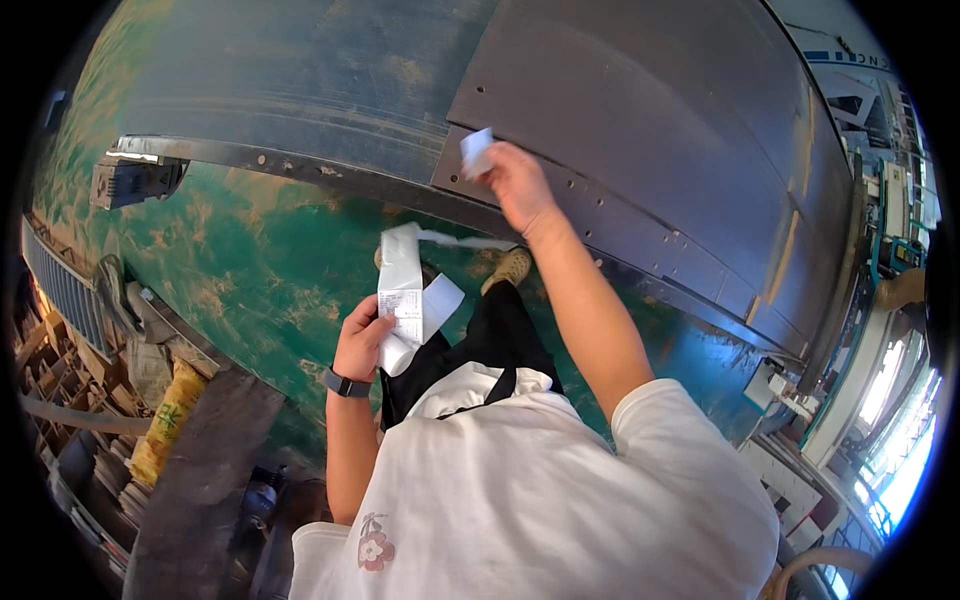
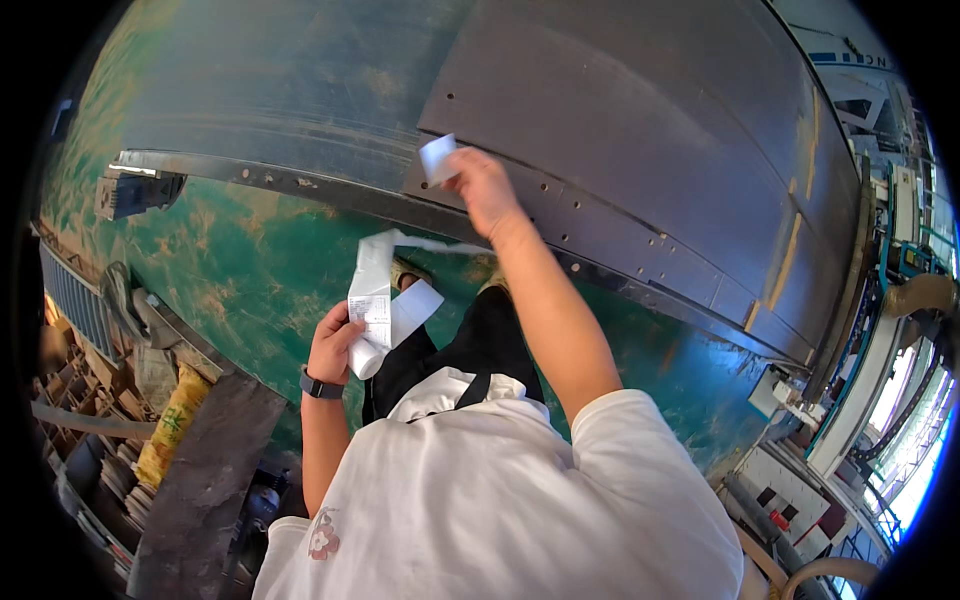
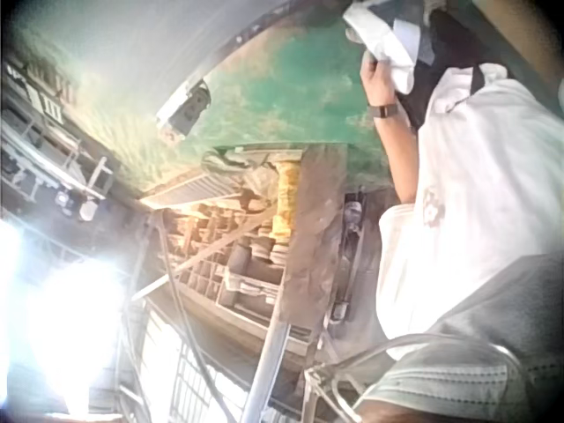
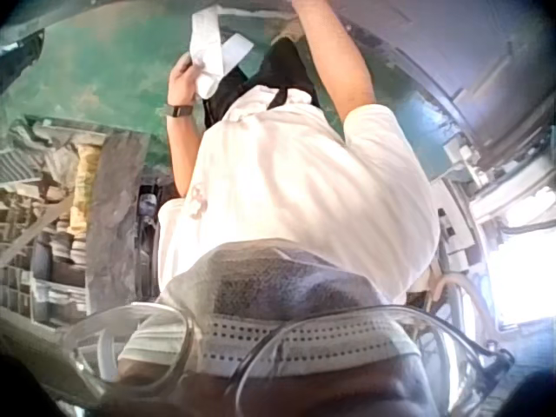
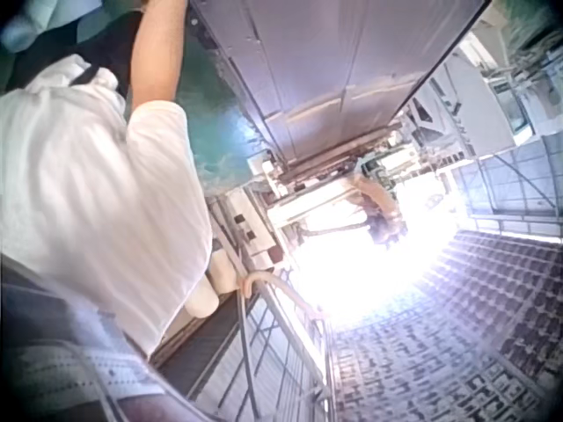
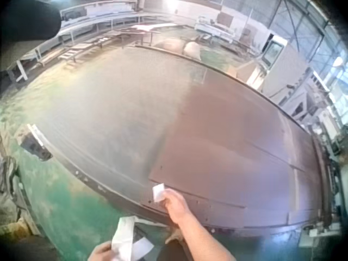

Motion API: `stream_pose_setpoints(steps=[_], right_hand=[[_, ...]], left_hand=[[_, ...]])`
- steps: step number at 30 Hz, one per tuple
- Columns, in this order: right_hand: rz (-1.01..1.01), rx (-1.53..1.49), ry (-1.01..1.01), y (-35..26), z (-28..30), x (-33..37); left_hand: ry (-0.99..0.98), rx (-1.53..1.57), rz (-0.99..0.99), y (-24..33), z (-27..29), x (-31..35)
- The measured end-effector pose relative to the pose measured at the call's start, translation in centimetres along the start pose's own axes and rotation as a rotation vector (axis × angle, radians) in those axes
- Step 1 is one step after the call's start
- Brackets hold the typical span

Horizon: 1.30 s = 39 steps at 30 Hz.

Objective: The person peels stickers from a roll and applies them to several large dark wood panels on a conveyor belt, then gathers several small wood pieces and carries them across the room to a sorting station.

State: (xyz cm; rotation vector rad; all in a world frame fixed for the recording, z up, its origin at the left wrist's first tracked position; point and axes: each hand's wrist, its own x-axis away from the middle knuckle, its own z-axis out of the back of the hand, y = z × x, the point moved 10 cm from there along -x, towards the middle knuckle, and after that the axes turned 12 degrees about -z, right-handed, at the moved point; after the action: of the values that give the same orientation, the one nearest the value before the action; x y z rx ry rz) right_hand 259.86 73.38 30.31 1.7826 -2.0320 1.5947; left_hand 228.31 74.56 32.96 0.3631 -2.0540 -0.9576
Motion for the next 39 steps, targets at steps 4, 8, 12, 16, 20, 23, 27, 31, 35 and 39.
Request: stream_pose_setpoints(steps=[4, 8, 12, 16, 20, 23, 27, 31, 35, 39], right_hand=[[0.181, -0.223, 0.242, -3.7, 4.7, 1.0], [0.888, 1.389, 0.636, -8.5, -3.1, 5.8], [1.024, 1.632, 0.099, -4.3, -8.3, 5.5], [0.843, 1.754, 0.089, -3.5, -7.0, 7.1], [1.033, 1.319, 0.041, -7.2, -13.1, 14.2], [0.837, 1.407, -0.263, -3.6, -15.9, 16.1], [0.652, 1.034, -0.263, -1.9, -13.2, 13.9], [0.228, 0.703, 0.006, -2.3, -6.2, 8.0], [0.554, 1.06, -0.195, -2.2, -11.3, 9.7], [0.57, 1.322, -0.254, 0.3, -16.2, 11.5]], left_hand=[[0.032, -0.024, 0.043, 1.3, 2.0, 0.2], [0.059, -0.077, 0.056, 2.1, 2.3, 0.1], [0.075, -0.205, -0.042, 5.3, 0.2, -1.1], [0.064, -0.307, -0.219, 9.2, -2.8, -1.9], [0.051, -0.311, -0.289, 9.5, -4.4, -2.4], [0.022, -0.33, -0.266, 8.8, -5.5, -2.3], [-0.138, -0.358, -0.224, 8.4, -7.1, -1.0], [-0.12, -0.333, -0.079, 7.9, -7.1, -1.3], [-0.063, -0.366, -0.084, 7.9, -4.5, -3.1], [-0.161, -0.396, -0.096, 9.9, -4.2, -3.7]])
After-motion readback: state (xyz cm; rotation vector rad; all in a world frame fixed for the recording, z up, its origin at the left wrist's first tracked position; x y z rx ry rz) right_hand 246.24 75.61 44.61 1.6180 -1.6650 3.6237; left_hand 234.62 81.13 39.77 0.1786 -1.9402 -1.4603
